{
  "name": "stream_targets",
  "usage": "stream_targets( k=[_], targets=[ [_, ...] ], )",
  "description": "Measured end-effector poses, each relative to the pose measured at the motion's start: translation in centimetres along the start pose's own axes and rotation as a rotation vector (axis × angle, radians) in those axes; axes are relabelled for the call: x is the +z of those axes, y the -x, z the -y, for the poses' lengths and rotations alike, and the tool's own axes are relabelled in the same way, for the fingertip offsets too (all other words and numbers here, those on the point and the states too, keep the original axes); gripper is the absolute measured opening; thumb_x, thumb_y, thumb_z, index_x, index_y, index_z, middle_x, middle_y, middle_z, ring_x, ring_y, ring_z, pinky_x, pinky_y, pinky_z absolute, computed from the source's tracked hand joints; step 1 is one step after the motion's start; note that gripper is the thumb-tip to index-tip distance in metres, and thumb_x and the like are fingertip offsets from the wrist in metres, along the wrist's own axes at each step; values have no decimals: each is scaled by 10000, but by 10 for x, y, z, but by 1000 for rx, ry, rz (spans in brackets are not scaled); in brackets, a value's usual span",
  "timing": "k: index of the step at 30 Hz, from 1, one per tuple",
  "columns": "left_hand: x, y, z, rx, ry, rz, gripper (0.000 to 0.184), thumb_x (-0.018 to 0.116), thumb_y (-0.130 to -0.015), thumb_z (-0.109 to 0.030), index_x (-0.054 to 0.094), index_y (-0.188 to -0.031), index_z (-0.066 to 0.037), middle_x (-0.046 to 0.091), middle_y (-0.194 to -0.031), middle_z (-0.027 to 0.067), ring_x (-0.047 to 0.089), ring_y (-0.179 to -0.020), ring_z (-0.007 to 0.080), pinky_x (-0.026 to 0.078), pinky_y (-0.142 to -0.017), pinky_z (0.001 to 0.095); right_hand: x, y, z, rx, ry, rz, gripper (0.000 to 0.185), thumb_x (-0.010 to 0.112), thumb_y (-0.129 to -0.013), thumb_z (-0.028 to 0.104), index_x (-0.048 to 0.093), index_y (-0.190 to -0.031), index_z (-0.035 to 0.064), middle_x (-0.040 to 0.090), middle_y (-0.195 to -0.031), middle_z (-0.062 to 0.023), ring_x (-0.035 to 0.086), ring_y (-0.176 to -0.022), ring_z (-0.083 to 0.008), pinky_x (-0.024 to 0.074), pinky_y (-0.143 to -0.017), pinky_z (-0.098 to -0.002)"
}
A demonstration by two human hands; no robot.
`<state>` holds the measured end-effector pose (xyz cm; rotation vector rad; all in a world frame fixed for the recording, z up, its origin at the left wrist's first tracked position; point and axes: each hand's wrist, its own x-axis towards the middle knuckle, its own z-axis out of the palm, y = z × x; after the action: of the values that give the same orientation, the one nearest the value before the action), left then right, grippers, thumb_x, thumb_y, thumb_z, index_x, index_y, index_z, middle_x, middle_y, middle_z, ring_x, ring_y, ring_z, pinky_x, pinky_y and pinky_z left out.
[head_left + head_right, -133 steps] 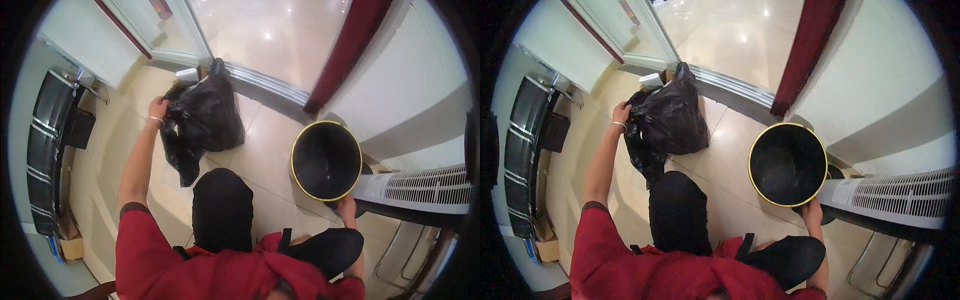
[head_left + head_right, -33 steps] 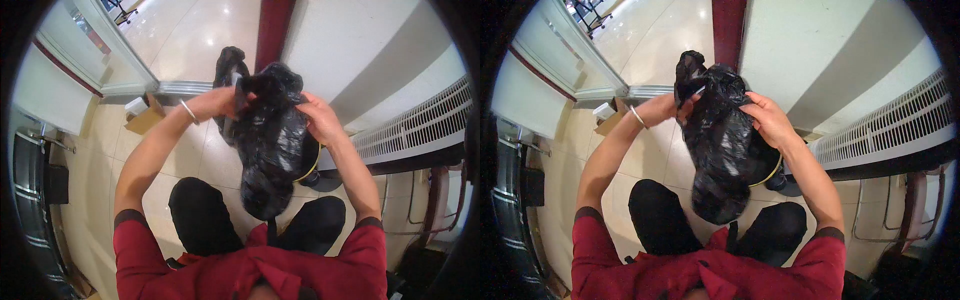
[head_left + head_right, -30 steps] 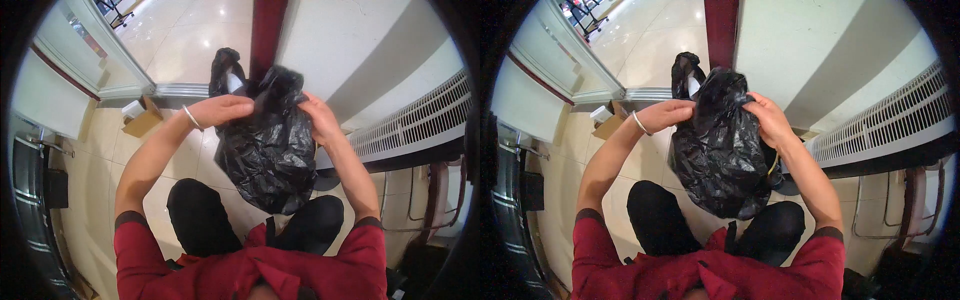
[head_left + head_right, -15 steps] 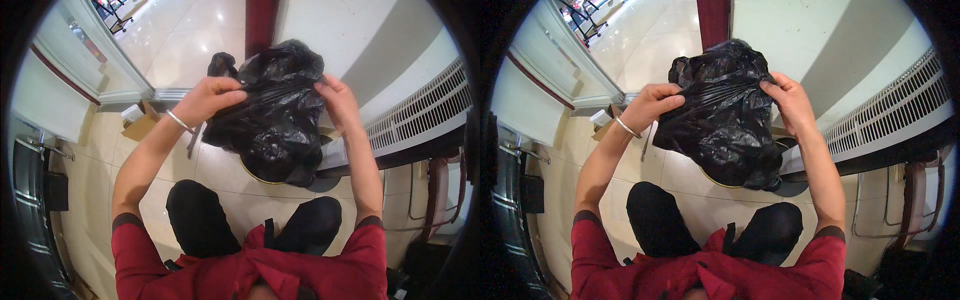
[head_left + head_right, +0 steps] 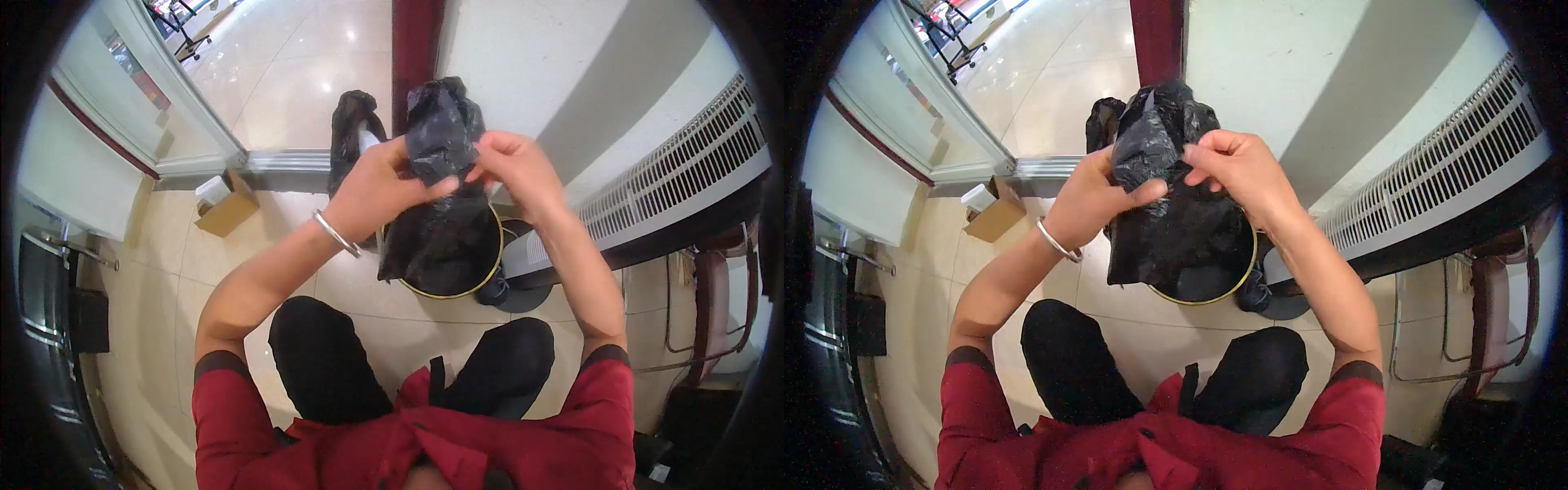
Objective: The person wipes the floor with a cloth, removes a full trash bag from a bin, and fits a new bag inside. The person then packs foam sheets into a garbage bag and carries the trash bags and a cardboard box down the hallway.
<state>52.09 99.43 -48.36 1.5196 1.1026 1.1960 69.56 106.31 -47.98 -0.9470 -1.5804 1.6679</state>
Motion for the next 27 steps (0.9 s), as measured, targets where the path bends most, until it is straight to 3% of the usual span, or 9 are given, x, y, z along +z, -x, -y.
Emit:
stream_targets(
  k=[6,10,14,16,19,21,22,25,27],
  targets=[
    [-6,-12,25,-78,426,26,237,541,-784,-104,529,-1008,-27,576,-922,61,547,-840,142,450,-750,267,-1,10,2,-125,294,92,141,572,-794,152,560,-704,44,570,-606,-22,544,-582,-84,426,-539,-207],
    [-31,5,49,-386,618,-306,146,458,-800,-71,524,-916,-11,581,-862,119,589,-761,188,497,-636,272,-55,17,-6,-130,-634,-263,96,458,-845,112,525,-844,44,597,-742,-119,604,-712,-195,506,-708,-352],
    [-62,40,122,-666,389,-185,165,469,-799,-98,503,-925,3,583,-857,125,594,-760,196,498,-646,272,-81,28,-4,25,-783,-487,159,474,-836,172,536,-833,26,599,-832,-120,588,-779,-226,491,-715,-370],
    [-65,62,138,-853,203,17,239,486,-811,-140,502,-1000,3,583,-856,95,602,-731,194,503,-627,293,-84,32,-6,-46,-827,-351,158,507,-817,180,550,-816,27,604,-824,-96,591,-752,-214,489,-696,-354],
    [-71,78,119,-760,134,460,374,530,-810,-231,429,-1107,-27,544,-940,84,577,-800,174,473,-700,271,-74,36,2,6,-653,-374,158,533,-808,192,569,-786,40,601,-777,-59,586,-685,-164,487,-646,-303],
    [-89,60,123,-233,-338,441,430,569,-787,-210,400,-1150,-55,519,-958,60,527,-869,146,441,-746,261,-55,37,6,12,-369,-315,146,536,-809,191,570,-787,50,591,-761,-37,571,-682,-135,468,-630,-273],
    [-77,48,90,-104,-434,185,451,599,-761,-193,403,-1148,-69,506,-938,44,488,-886,136,426,-753,258,-44,36,6,10,-86,-253,135,540,-810,190,570,-789,60,582,-745,-15,556,-678,-106,450,-615,-243],
    [-26,21,33,47,-386,-97,465,619,-729,-179,392,-1126,-94,487,-957,49,488,-875,145,440,-721,271,-11,16,-8,-49,247,99,162,556,-813,216,558,-743,70,501,-691,57,440,-658,-35,363,-595,-185],
    [9,17,26,49,-545,46,452,611,-711,-159,391,-1095,-70,533,-832,120,544,-765,256,443,-663,314,-2,13,-6,-53,271,229,177,562,-812,218,555,-731,61,490,-689,65,428,-652,-34,359,-591,-189]
  ],
)
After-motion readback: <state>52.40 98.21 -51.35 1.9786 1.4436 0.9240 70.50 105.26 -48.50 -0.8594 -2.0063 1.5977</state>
